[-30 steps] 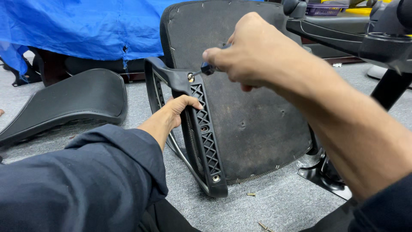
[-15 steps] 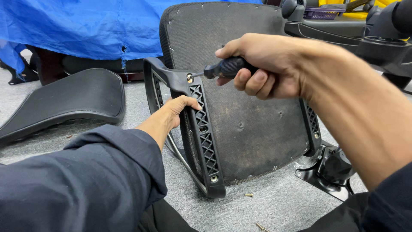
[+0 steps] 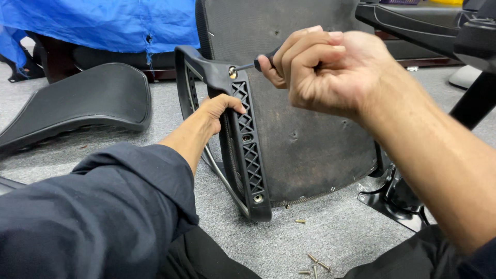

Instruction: The person attaches a black plastic armrest to the side of a chair seat using a screwdriver. They align the armrest, insert screws, and tighten them to secure the part to the chair frame.

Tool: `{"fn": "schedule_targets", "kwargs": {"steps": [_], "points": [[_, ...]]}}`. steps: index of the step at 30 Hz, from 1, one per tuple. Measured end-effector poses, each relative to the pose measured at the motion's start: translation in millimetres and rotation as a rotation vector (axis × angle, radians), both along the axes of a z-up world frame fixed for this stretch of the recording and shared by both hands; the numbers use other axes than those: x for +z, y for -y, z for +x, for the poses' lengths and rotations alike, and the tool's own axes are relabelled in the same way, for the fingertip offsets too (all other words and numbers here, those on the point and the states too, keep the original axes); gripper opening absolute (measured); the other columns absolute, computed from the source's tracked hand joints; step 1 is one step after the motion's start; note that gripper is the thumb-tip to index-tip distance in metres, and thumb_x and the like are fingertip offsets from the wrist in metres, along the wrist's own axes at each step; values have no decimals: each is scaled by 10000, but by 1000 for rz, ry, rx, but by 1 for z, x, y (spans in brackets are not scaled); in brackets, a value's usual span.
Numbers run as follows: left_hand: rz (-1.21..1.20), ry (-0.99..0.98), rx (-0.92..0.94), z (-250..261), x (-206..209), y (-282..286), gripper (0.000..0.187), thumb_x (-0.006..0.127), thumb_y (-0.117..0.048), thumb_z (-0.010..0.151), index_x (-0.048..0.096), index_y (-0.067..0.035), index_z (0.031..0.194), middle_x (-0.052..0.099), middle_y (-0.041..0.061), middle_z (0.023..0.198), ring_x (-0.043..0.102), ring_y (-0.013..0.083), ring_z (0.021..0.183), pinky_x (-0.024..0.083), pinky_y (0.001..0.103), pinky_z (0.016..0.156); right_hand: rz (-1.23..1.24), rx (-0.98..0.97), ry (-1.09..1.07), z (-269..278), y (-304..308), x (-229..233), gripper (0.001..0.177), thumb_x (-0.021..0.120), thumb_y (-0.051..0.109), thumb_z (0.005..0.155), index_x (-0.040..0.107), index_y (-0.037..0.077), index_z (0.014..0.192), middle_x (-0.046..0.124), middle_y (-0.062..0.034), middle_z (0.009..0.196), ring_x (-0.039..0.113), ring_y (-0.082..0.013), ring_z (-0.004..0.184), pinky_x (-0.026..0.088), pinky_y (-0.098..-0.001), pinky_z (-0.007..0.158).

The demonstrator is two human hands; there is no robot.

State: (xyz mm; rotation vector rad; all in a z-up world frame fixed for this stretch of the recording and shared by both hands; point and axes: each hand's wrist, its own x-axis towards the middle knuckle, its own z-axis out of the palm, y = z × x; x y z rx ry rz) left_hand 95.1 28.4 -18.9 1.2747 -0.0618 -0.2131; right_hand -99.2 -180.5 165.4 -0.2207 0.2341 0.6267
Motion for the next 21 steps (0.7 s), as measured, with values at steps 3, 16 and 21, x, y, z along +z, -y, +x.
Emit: {"fn": "schedule_targets", "kwargs": {"steps": [3,16,21], "points": [[31,19,59,1,-1,-4,305,770,30,537,649,-16,813,640,128,787,655,266,672,588,486,592,142,12,-49,0,-4,-9,446,324,239,1103,354,-108,1381,516,-3,591,486,-94,419,359,-191,314],[38,-43,-37,-7,3,-8,253,789,-21,559,676,-42,785,641,86,776,632,237,700,580,463,645,-154,163,89,5,-10,-32,368,419,271,1077,467,-87,1151,566,-80,735,503,-78,451,433,-164,345],[43,-20,-43,-5,1,-8,239,798,-34,571,669,-46,772,626,82,769,616,231,688,565,455,629,-681,63,327,8,-17,-34,375,550,321,1067,466,-41,1116,588,-83,793,532,-33,482,415,-110,327]]}}
